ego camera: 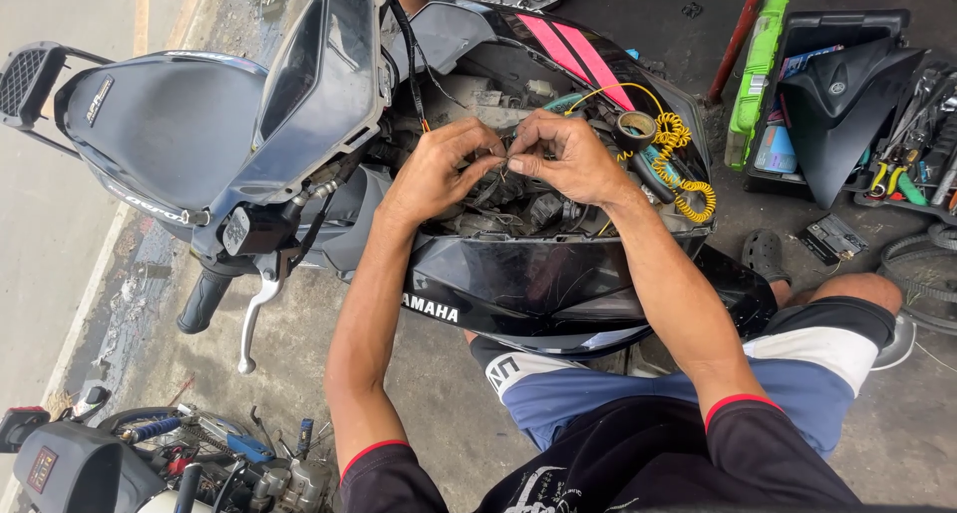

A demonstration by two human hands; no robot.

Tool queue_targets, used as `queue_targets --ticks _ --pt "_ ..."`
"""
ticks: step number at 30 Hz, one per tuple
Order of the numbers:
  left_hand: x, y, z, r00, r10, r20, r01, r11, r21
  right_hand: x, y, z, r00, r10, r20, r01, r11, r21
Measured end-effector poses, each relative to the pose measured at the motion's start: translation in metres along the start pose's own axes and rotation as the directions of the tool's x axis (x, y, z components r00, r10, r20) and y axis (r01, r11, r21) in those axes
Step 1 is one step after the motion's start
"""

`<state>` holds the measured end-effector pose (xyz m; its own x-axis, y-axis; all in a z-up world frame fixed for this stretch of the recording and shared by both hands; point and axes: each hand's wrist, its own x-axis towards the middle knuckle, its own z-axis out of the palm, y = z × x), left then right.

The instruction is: Repairing and connecting electrical wiring inside the front panel of a motorcycle.

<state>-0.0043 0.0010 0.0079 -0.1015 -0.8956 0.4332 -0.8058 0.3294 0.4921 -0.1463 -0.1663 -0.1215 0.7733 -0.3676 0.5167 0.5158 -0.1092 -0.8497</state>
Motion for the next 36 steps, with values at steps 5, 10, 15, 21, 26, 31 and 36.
queue_targets --ticks 5,10,15,21,26,31,36 --pt "-0.002 0.002 -0.008 0.988 -0.151 0.006 0.150 0.970 -0.190 -0.001 -0.004 0.002 1.000 -0.010 0.003 0.010 1.000 -0.012" --pt "-0.008 0.012 -0.030 0.969 -0.243 -0.044 0.226 0.943 -0.243 0.000 -0.023 0.009 0.998 -0.042 -0.036 0.032 0.970 -0.240" --pt "-0.010 0.022 -0.037 0.975 -0.212 -0.063 0.182 0.930 -0.320 0.002 -0.029 0.011 0.999 -0.047 -0.013 0.042 0.967 -0.253" --pt "-0.017 0.025 -0.048 0.983 -0.181 -0.027 0.156 0.905 -0.396 0.001 -0.027 0.008 0.999 -0.048 0.001 0.047 0.971 -0.237" --pt "-0.041 0.016 -0.041 0.979 -0.204 -0.016 0.187 0.921 -0.343 0.001 -0.034 0.009 0.999 -0.048 0.010 0.049 0.976 -0.212" --pt "-0.079 -0.017 -0.018 0.907 -0.221 -0.358 0.353 0.863 0.362 0.003 -0.011 0.006 0.994 -0.096 -0.056 0.093 0.994 -0.056" --pt "-0.080 -0.024 -0.004 0.847 -0.415 -0.332 0.531 0.665 0.525 0.002 -0.013 0.007 0.993 -0.099 -0.065 0.097 0.995 -0.038"
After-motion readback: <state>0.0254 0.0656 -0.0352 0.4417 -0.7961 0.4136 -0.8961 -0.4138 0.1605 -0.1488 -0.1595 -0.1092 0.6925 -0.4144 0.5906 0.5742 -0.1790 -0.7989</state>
